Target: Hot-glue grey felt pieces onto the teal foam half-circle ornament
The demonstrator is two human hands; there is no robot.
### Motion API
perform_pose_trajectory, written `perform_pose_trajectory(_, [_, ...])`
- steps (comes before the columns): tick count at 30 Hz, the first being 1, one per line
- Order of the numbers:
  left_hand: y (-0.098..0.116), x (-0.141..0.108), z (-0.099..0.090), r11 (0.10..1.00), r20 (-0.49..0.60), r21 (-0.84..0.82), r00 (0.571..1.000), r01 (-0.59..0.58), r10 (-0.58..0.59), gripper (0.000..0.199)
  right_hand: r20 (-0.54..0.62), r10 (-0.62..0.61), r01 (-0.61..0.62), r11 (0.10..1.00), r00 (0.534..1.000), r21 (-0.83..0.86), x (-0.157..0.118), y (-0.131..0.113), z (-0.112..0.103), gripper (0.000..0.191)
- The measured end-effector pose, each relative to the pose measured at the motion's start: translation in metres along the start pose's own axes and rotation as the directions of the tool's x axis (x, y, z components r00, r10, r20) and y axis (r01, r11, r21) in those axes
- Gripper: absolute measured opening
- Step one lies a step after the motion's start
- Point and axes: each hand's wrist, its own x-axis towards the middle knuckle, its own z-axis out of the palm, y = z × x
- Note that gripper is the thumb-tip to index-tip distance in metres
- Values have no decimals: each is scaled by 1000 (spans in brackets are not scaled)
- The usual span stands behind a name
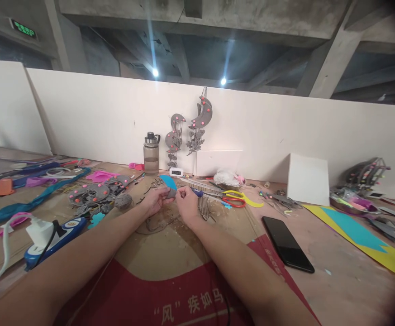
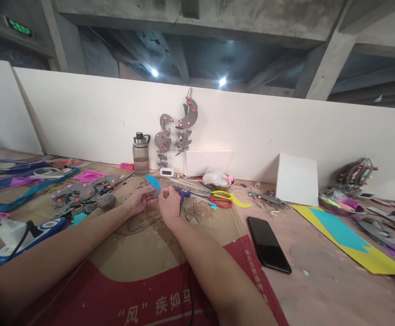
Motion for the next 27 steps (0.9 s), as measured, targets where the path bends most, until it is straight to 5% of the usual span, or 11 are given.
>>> perform_pose_trajectory(27, [-1, -5, 3, 999, 10, -13, 999, -36, 36, 10, 3, 49, -49, 998, 999, 33, 2, 2, 0, 16])
